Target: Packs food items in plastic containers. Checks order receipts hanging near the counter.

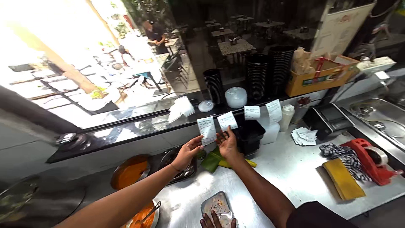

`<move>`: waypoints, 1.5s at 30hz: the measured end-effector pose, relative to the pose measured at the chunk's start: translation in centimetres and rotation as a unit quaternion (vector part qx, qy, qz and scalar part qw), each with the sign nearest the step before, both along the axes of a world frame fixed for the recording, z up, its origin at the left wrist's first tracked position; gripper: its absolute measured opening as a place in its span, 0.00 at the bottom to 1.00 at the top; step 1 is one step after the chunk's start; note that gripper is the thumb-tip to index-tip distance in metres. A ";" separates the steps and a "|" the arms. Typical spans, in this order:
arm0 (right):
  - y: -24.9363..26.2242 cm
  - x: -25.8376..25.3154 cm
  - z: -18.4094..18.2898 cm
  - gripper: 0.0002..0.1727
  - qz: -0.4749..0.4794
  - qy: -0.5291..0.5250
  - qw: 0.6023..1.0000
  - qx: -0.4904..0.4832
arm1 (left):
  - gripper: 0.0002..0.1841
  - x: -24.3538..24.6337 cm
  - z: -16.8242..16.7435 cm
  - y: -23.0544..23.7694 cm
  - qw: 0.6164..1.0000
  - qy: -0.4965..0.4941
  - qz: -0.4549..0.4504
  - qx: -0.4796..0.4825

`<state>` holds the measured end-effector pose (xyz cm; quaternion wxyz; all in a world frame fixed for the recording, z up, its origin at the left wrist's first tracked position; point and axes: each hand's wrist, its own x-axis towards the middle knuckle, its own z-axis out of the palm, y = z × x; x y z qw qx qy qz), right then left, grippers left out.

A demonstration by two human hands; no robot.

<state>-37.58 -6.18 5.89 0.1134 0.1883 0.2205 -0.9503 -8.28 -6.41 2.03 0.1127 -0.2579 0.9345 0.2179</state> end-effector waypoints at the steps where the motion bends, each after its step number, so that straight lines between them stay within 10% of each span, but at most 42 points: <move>1: -0.1 0.0 0.1 0.26 -0.005 0.005 1.000 0.005 | 0.48 -1.0 4.1 0.9 0.999 -0.038 -0.001 0.038; 12: 0.6 1.6 0.4 0.21 -0.011 0.072 0.990 0.120 | 0.36 -2.6 10.8 3.4 0.994 -0.061 -0.023 0.088; 45: 0.3 1.0 -0.7 0.18 -0.016 0.086 0.983 0.159 | 0.33 -2.5 12.4 4.7 0.992 -0.069 -0.019 0.101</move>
